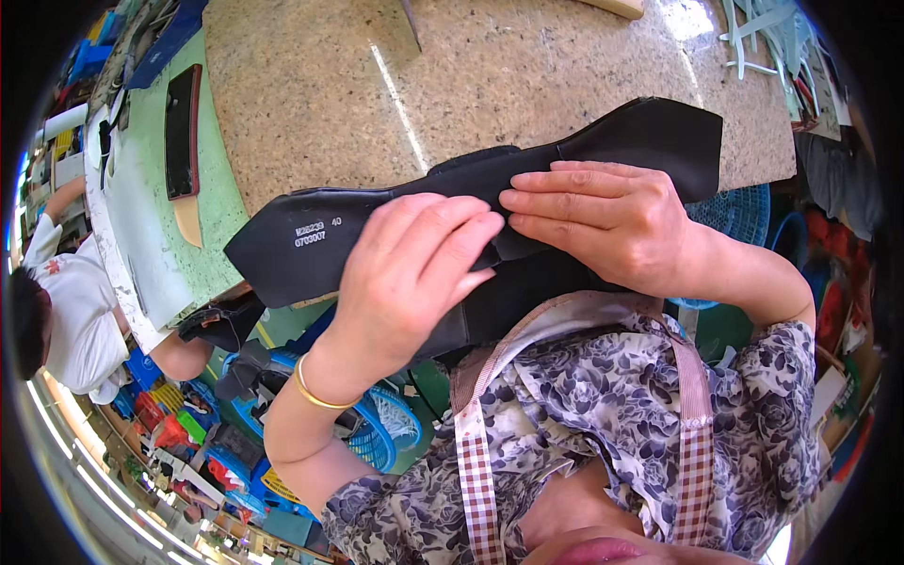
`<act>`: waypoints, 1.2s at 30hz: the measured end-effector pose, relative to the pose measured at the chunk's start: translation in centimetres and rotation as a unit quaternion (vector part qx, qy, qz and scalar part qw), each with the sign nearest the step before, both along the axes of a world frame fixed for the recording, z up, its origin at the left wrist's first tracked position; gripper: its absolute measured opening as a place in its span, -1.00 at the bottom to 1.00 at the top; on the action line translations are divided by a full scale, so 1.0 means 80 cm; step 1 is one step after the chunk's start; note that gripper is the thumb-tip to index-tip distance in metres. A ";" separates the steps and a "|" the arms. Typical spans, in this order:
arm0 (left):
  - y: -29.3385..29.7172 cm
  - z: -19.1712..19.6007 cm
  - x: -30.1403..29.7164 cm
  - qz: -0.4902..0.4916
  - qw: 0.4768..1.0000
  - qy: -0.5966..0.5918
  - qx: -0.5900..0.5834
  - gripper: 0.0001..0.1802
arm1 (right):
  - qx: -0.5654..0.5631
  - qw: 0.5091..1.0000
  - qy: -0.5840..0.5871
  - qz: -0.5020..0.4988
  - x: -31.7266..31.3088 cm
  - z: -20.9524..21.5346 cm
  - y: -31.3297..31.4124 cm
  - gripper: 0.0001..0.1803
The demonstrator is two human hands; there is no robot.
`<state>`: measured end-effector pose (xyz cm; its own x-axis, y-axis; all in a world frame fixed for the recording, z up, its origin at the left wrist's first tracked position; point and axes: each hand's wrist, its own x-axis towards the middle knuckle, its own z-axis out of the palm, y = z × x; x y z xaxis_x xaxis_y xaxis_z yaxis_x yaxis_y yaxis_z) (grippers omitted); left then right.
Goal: The person attaches reinforcement strips to the edges of leather shoe components by hand, folds the edges over, and hammers them down using a hammer.
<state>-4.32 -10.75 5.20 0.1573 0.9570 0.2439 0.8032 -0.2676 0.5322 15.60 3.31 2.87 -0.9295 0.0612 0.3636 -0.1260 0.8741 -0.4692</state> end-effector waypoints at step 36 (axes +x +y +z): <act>-0.130 -0.101 0.133 -0.025 0.986 0.129 -0.100 -0.46 | -0.301 0.890 -0.328 0.101 -0.049 -0.162 0.021 -0.12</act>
